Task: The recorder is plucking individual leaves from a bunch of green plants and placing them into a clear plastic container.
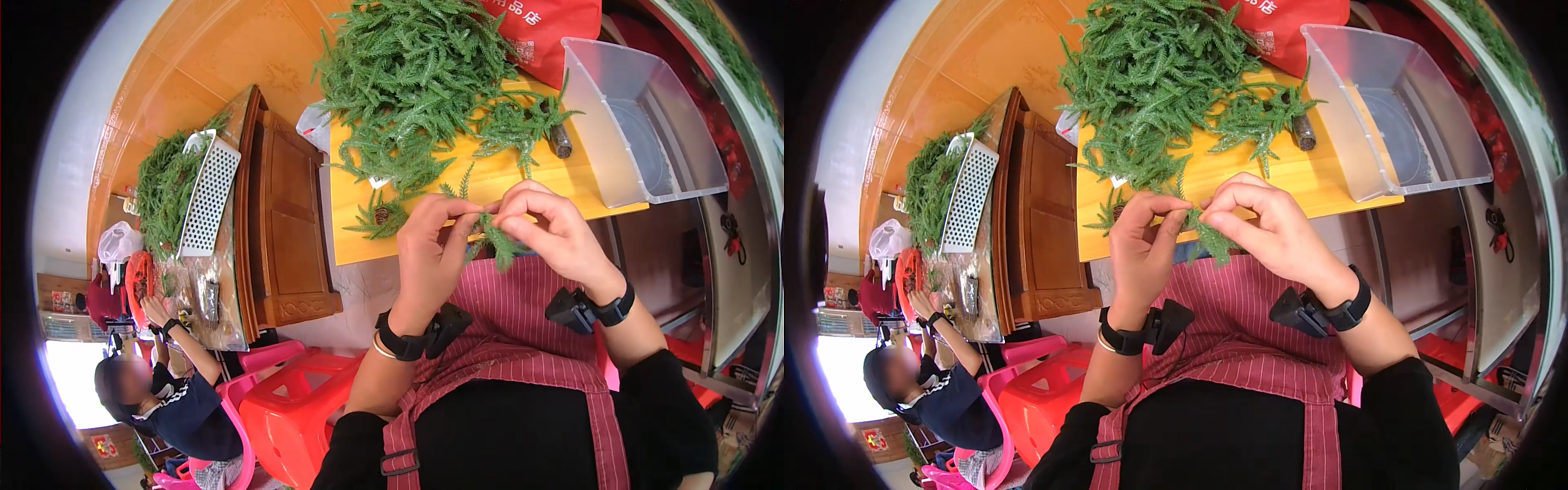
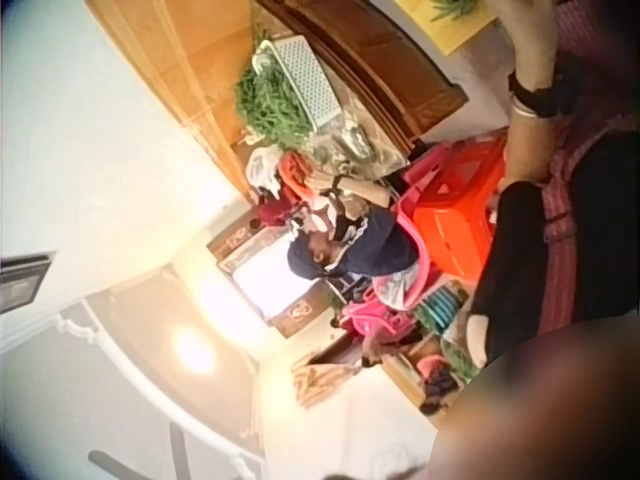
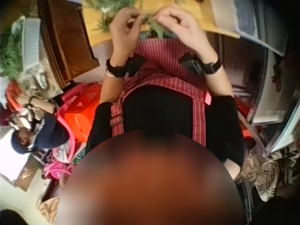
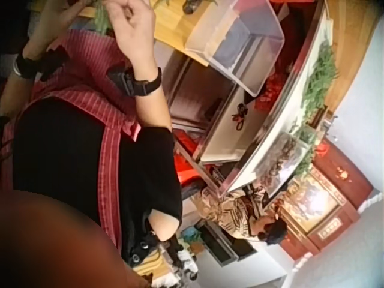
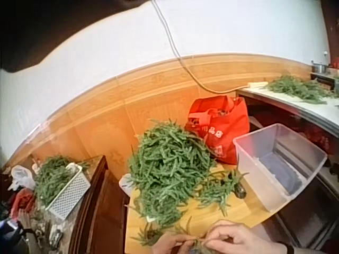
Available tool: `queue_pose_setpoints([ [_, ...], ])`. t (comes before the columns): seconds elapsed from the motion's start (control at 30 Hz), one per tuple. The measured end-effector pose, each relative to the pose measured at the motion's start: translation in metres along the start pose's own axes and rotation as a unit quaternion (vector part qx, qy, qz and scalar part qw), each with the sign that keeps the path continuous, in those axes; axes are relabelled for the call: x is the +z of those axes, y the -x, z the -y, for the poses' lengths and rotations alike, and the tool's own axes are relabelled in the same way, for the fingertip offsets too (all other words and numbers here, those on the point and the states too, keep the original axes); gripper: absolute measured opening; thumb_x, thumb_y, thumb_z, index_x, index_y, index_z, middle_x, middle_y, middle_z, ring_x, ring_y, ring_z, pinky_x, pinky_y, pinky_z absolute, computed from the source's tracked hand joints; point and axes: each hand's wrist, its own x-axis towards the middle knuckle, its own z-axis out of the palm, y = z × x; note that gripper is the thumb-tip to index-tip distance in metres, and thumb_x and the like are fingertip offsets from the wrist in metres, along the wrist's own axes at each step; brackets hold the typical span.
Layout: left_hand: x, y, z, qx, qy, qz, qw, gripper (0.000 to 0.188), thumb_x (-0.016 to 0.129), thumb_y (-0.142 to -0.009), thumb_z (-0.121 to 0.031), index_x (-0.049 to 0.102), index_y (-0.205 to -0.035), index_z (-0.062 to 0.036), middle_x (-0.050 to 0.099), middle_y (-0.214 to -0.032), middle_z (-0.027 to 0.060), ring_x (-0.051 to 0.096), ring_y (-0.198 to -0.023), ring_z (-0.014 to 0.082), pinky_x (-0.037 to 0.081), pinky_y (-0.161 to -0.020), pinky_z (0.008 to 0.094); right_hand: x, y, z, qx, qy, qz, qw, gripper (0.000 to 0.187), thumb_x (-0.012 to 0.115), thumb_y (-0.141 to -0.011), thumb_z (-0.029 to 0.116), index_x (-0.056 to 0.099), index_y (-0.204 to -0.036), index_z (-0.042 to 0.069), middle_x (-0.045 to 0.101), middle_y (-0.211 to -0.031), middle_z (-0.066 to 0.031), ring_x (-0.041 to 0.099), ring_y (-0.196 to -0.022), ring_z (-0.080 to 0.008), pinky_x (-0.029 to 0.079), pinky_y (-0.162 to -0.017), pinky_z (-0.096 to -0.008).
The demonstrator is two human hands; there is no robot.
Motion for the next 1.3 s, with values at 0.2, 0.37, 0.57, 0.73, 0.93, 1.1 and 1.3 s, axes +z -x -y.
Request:
queue_pose_setpoints([
  [0.2,0.002,-0.002,-0.004,0.025,-0.033,0.001,0.999,0.010,0.058,-0.082,0.007,0.061,-0.090,0.0007,0.052,-0.082,0.0038,0.052,-0.071,0.0076,0.044,-0.057,0.0194,-0.007,-0.005,-0.007,0.154,-0.049,0.059,0.985,0.009,0.061,-0.083,0.003,0.057,-0.091,0.002,0.053,-0.088,0.0011,0.052,-0.081,-0.0047,0.043,-0.071,-0.0205],
  [0.37,0.002,-0.002,-0.007,0.034,-0.076,0.018,0.996,0.008,0.060,-0.081,0.006,0.062,-0.086,0.0010,0.052,-0.077,0.0031,0.051,-0.064,0.0074,0.045,-0.055,0.0193,-0.006,-0.009,-0.019,0.109,-0.059,0.081,0.989,0.015,0.064,-0.082,0.005,0.055,-0.094,0.003,0.057,-0.076,0.0021,0.052,-0.071,-0.0039,0.044,-0.059,-0.0196],
  [0.57,0.001,-0.001,-0.007,-0.026,-0.040,0.031,0.998,0.006,0.061,-0.081,0.005,0.061,-0.086,0.0017,0.054,-0.075,0.0023,0.055,-0.067,0.0066,0.046,-0.056,0.0197,-0.002,-0.008,-0.003,0.009,0.209,0.045,0.977,0.018,0.066,-0.078,0.008,0.055,-0.090,0.001,0.056,-0.071,-0.0059,0.057,-0.067,-0.0163,0.045,-0.060,-0.0291],
  [0.73,-0.002,0.001,0.002,-0.086,0.029,0.038,0.995,0.005,0.060,-0.083,0.003,0.058,-0.087,0.0044,0.058,-0.082,0.0019,0.056,-0.070,0.0058,0.048,-0.060,0.0192,0.002,-0.007,0.003,-0.037,0.314,0.010,0.949,0.020,0.067,-0.076,0.012,0.053,-0.085,0.001,0.055,-0.072,-0.0116,0.057,-0.067,-0.0264,0.045,-0.060,-0.0345],
  [0.93,0.001,-0.001,-0.004,-0.079,0.001,0.033,0.996,0.004,0.059,-0.083,0.003,0.058,-0.086,0.0036,0.057,-0.082,0.0021,0.056,-0.071,0.0055,0.049,-0.059,0.0189,0.012,-0.004,-0.009,-0.130,0.396,-0.049,0.908,0.019,0.066,-0.073,0.004,0.051,-0.085,0.003,0.053,-0.075,-0.0102,0.055,-0.063,-0.0254,0.043,-0.055,-0.0325],
  [1.1,0.001,-0.001,-0.008,-0.080,-0.007,0.023,0.996,0.006,0.058,-0.083,0.003,0.058,-0.089,0.0029,0.056,-0.083,0.0011,0.056,-0.072,0.0057,0.049,-0.059,0.0187,0.017,-0.007,-0.008,-0.191,0.464,-0.085,0.861,0.024,0.067,-0.067,0.001,0.051,-0.085,0.004,0.050,-0.075,-0.0093,0.055,-0.064,-0.0268,0.045,-0.055,-0.0340],
  [1.3,0.007,0.002,-0.010,-0.082,0.027,-0.005,0.996,0.010,0.058,-0.082,0.004,0.058,-0.092,0.0026,0.057,-0.083,0.0033,0.058,-0.070,0.0082,0.049,-0.059,0.0208,0.015,-0.013,-0.016,-0.248,0.509,-0.114,0.816,0.028,0.068,-0.062,-0.001,0.051,-0.082,0.005,0.051,-0.074,-0.0088,0.056,-0.063,-0.0264,0.045,-0.054,-0.0333],
])
